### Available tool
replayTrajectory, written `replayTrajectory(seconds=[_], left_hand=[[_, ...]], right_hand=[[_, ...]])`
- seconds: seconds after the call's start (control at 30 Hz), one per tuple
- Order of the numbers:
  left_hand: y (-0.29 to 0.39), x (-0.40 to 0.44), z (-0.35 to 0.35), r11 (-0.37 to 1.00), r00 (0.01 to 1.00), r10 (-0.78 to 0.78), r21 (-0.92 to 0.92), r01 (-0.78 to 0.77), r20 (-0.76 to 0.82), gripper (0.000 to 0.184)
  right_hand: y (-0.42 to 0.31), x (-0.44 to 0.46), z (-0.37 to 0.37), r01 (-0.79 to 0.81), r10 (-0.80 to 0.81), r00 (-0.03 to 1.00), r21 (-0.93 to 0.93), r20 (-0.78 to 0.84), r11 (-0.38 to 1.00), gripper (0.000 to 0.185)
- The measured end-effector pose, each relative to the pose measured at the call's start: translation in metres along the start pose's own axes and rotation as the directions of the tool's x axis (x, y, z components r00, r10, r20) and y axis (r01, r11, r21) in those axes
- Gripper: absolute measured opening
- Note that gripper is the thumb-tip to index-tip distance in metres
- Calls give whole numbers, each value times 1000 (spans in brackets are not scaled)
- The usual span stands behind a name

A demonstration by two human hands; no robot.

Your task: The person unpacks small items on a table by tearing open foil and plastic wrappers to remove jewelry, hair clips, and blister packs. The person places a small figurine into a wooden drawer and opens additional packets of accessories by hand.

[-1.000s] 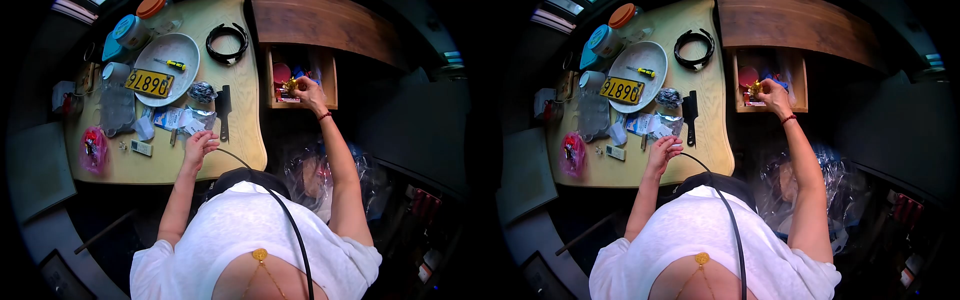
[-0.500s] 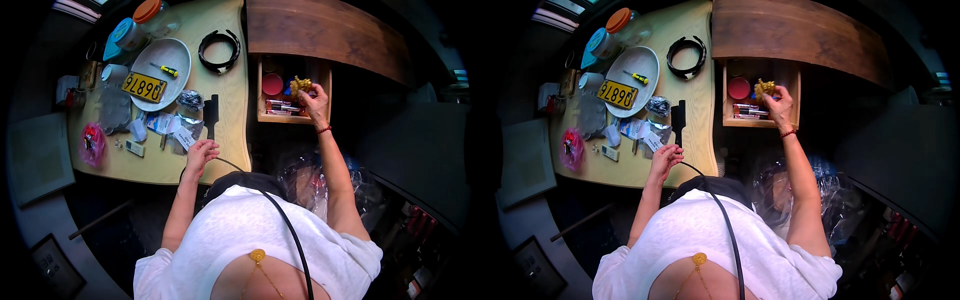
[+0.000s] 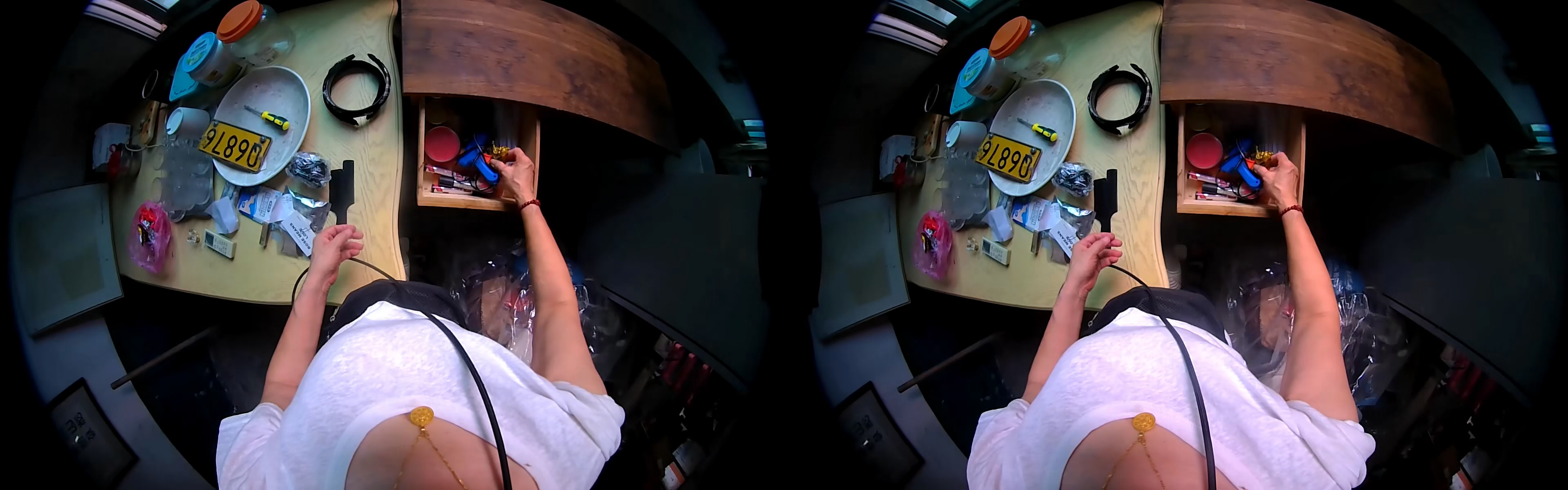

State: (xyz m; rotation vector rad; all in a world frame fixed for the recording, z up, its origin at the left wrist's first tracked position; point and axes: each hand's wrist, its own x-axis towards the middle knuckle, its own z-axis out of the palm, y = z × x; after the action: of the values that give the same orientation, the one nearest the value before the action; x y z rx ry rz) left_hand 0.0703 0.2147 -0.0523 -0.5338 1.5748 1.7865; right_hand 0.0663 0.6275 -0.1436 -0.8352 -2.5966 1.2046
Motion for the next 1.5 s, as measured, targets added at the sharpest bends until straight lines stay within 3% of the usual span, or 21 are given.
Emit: replayTrajectory(seconds=[0.17, 0.23, 0.4, 0.53, 0.63, 0.67, 0.7, 0.73, 0.77, 0.8, 0.83, 0.9, 0.93, 1.03, 1.13, 1.23, 1.37, 1.47, 1.5], left_hand=[[-6, 1, 4, 999, 1000, -20, 46, 20, -2, 20], [-2, 0, 5, 998, 1000, -9, 60, 10, -18, 20], [-1, -6, -6, 999, 997, 17, 50, -13, -79, 20], [-4, -14, -19, 1000, 993, 28, 9, -27, -112, 20], [-11, -17, -26, 1000, 991, 25, 6, -24, -135, 19], [-12, -17, -28, 1000, 991, 21, 2, -21, -136, 20], [-12, -18, -29, 1000, 990, 18, -3, -19, -138, 21], [-11, -18, -29, 1000, 990, 20, -5, -21, -141, 21], [-10, -18, -28, 1000, 990, 29, 5, -28, -139, 20], [-10, -19, -28, 999, 990, 35, 16, -33, -136, 19], [-12, -17, -28, 999, 990, 32, 16, -30, -136, 19], [-13, -15, -27, 999, 993, 37, 30, -33, -115, 20], [-13, -15, -26, 999, 993, 36, 30, -33, -114, 20], [-10, -16, -22, 998, 993, 36, 48, -31, -109, 21], [-10, -18, -22, 998, 994, 45, 58, -39, -102, 22], [-12, -21, -35, 997, 990, 50, 58, -43, -131, 22], [-13, -19, -53, 997, 975, 64, 47, -55, -212, 20], [-23, -5, -73, 948, 920, 195, 305, -88, -341, 18], [-31, 4, -83, 950, 913, 196, 300, -86, -357, 18]], right_hand=[[-13, -2, 1, 60, -47, 990, -93, 131, 994, 27], [-11, -3, 8, 302, -320, 947, -297, -12, 906, 27], [-15, -7, 0, 192, -207, 978, -331, -10, 924, 27], [-22, -8, -16, 120, -56, 983, -378, 175, 918, 25], [-18, -9, -16, 112, -14, 976, -448, 216, 887, 27], [-16, -14, -12, 125, -80, 991, -516, 109, 848, 29], [-28, -21, -11, 129, -83, 990, -515, 111, 847, 29], [-47, -28, -11, 215, -284, 958, -539, -46, 815, 31], [-60, -33, -7, 288, -468, 862, -574, -193, 767, 34], [-64, -37, 1, 370, -504, 849, -500, -161, 783, 37], [-73, -43, 4, 446, -508, 861, -489, 7, 749, 35], [-80, -49, 14, 400, -363, 910, -656, 201, 640, 35], [-80, -45, 21, 341, -226, 940, -719, 255, 606, 46], [-65, -32, 43, 310, -255, 948, -752, 193, 582, 59], [-57, -26, 46, 308, -242, 949, -744, 200, 593, 65], [-52, -25, 34, 302, -253, 953, -583, 167, 754, 74], [-55, -35, 24, 450, -450, 890, -306, 73, 839, 76], [-71, -38, 32, 550, -538, 835, -232, 121, 802, 73], [-76, -37, 35, 568, -556, 822, -231, 120, 790, 72]])
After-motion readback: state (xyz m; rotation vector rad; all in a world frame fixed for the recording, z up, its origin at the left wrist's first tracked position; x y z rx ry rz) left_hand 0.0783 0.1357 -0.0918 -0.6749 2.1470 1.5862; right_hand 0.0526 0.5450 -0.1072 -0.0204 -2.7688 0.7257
